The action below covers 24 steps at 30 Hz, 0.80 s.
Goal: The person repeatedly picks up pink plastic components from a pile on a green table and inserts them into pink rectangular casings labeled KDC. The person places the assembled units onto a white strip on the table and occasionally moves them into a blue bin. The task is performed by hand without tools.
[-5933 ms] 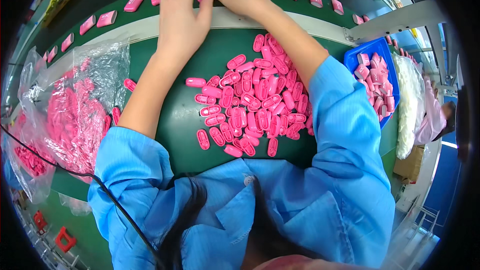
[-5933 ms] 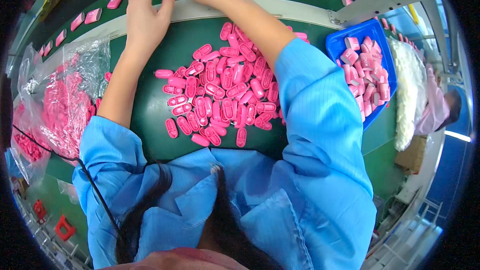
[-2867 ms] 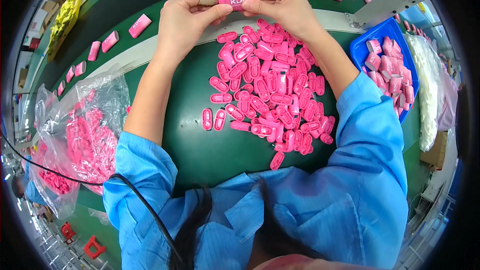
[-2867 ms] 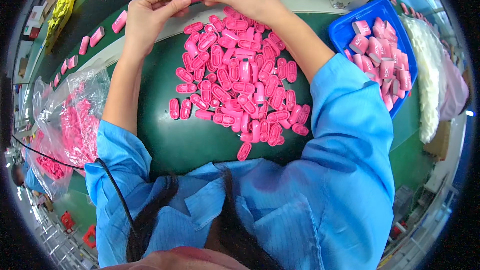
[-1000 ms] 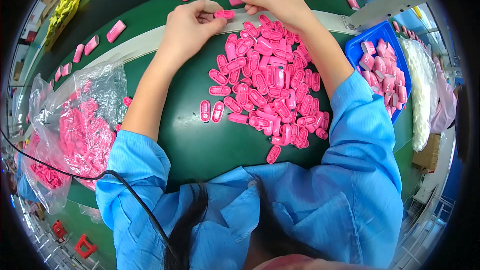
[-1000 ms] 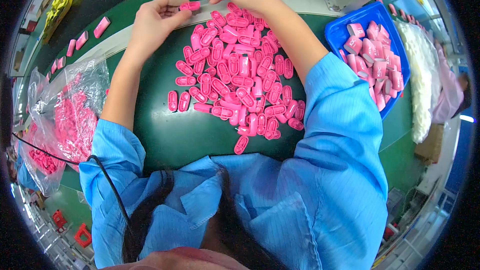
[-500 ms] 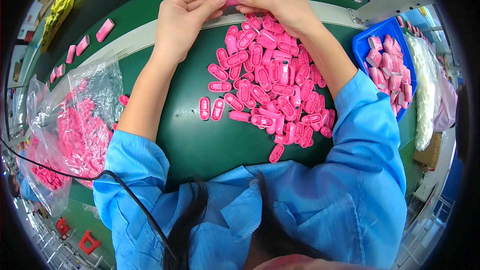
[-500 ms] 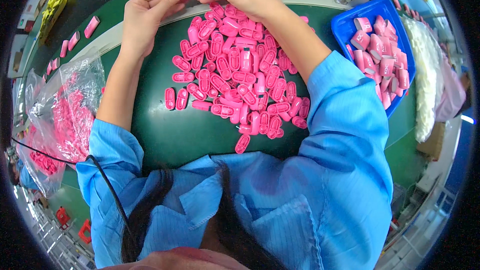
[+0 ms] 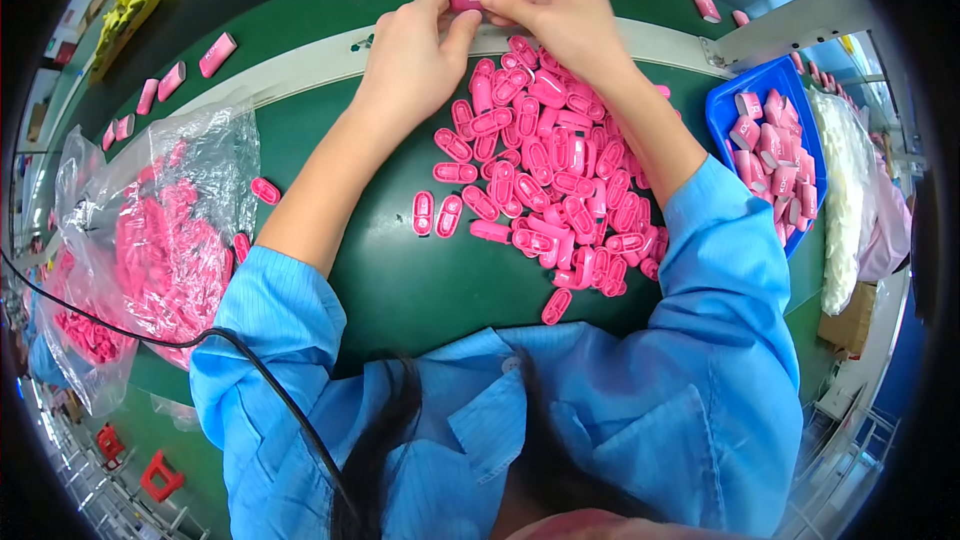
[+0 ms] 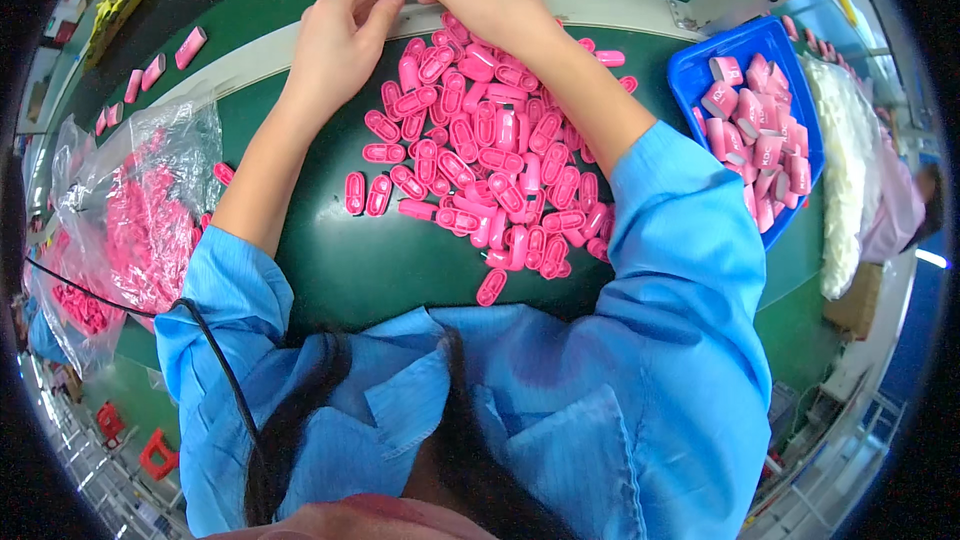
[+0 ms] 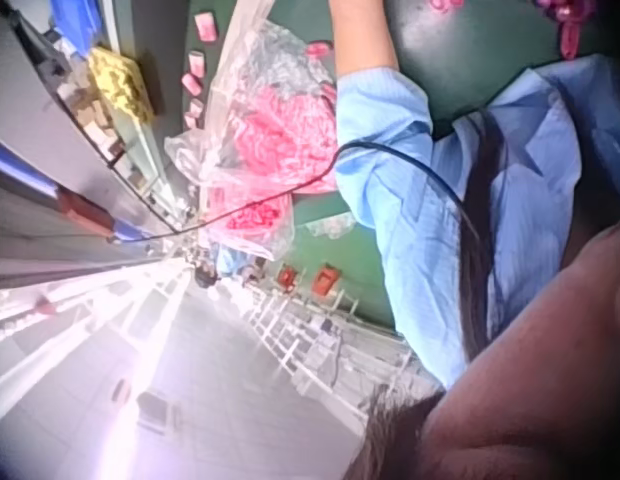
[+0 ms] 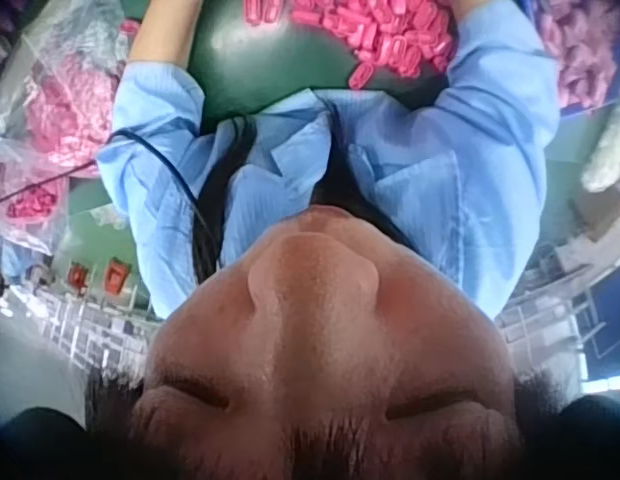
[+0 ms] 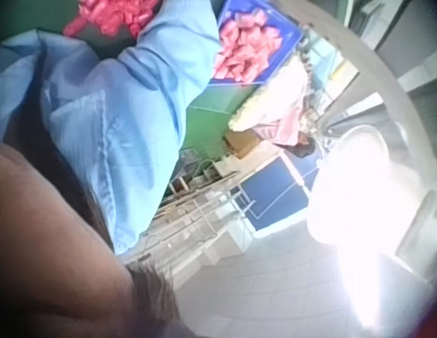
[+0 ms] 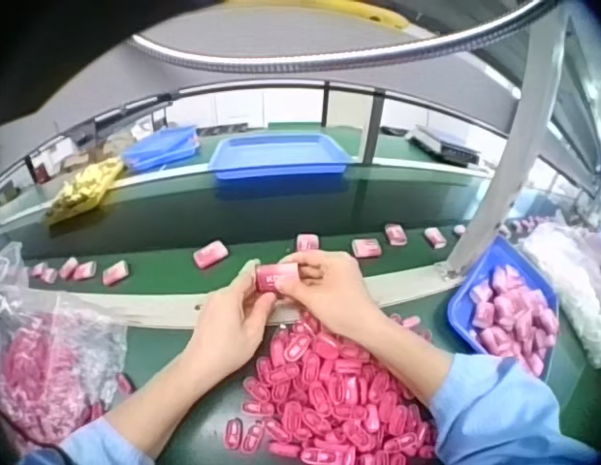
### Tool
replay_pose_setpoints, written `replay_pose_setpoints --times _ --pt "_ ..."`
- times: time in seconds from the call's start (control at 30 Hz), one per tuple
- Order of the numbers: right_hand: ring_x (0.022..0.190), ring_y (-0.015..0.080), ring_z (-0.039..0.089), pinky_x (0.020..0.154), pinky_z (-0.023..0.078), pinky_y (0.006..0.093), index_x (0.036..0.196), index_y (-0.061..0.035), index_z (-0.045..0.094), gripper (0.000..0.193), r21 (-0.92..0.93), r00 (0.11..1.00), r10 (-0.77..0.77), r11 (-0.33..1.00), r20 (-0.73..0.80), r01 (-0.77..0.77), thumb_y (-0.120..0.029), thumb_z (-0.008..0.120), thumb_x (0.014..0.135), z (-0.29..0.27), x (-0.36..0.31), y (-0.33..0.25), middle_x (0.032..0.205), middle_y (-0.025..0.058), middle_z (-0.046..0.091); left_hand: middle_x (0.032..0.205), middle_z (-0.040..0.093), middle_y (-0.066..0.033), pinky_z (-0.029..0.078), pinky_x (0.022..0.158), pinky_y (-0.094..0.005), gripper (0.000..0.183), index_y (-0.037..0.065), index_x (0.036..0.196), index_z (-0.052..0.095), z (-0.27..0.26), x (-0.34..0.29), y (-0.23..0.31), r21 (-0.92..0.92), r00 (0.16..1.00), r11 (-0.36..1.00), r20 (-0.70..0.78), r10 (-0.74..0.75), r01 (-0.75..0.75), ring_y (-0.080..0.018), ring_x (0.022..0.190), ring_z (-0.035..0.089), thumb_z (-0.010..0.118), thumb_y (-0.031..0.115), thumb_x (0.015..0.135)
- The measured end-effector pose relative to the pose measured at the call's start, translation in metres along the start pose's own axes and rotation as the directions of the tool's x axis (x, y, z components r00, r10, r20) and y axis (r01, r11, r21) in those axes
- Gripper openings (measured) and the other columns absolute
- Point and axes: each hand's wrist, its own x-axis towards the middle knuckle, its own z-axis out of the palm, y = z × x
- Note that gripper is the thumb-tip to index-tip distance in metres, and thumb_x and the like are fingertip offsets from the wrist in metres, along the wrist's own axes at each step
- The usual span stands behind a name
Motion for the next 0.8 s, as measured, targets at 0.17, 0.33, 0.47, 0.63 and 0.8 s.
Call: replay_pose_setpoints --times 0.17,0.33,0.47,0.63,0.8 --pt "0.069 0.0102 0.064 0.058 0.051 0.0239 0.093 0.0044 0.067 0.021 -0.240 0.984 0.159 0.961 0.085 -0.134 -0.013 0.070 0.082 0.013 0.051 -0.002 0.080 0.0118 0.068 0.103 0.063 -0.0226 0.048 0.087 -0.0399 0.053 -0.005 0.124 0.051 -0.008 0.013 -0.014 0.425 0.892 0.880 -0.284 0.350 -0.210 -0.0401 0.095 0.061 0.066 0.019 0.080" --pt "0.086 0.0301 0.067 0.076 0.053 0.0396 0.095 0.0033 0.068 0.030 -0.683 0.977 -0.193 0.727 -0.092 0.079 -0.024 0.067 0.081 0.007 0.081 0.005 0.093 0.0213 0.067 0.094 0.064 -0.0129 0.049 0.079 -0.0394 0.023 0.004 0.087 0.072 -0.020 -0.008 0.038 0.152 0.966 0.974 0.225 0.130 -0.167 -0.0284 0.091 0.060 0.074 0.023 0.074" --pt "0.097 0.0390 0.062 0.085 0.049 0.0471 0.092 0.0007 0.067 0.031 -0.867 0.988 -0.153 0.496 -0.038 0.043 -0.029 0.063 0.083 -0.012 0.075 0.006 0.100 0.0252 0.065 0.084 0.063 -0.0119 0.049 0.076 -0.0391 0.021 0.003 0.089 0.070 -0.007 -0.018 0.040 0.194 0.934 0.929 0.239 0.265 -0.314 -0.0290 0.077 0.061 0.071 0.019 0.077" --pt "0.079 0.0324 0.066 0.070 0.053 0.0390 0.090 0.0009 0.061 0.020 -0.570 0.994 -0.108 0.819 -0.033 0.070 -0.017 0.066 0.081 -0.016 0.046 0.000 0.096 0.0238 0.064 0.082 0.065 -0.0126 0.050 0.059 -0.0313 0.019 0.002 0.096 0.065 -0.015 -0.008 0.038 0.043 0.972 0.998 0.231 0.041 -0.052 -0.0194 0.065 0.063 0.068 0.013 0.081" --pt "0.072 0.0166 0.065 0.062 0.052 0.0278 0.103 0.0029 0.060 0.023 -0.063 0.999 0.015 0.998 -0.037 -0.017 -0.009 0.065 0.085 -0.025 0.001 -0.009 0.089 0.0124 0.066 0.092 0.068 -0.0041 0.053 0.063 -0.0249 0.034 0.006 0.124 0.059 -0.016 0.004 0.014 -0.265 0.919 0.897 0.275 -0.283 0.355 -0.0132 0.080 0.068 0.060 0.014 0.091"
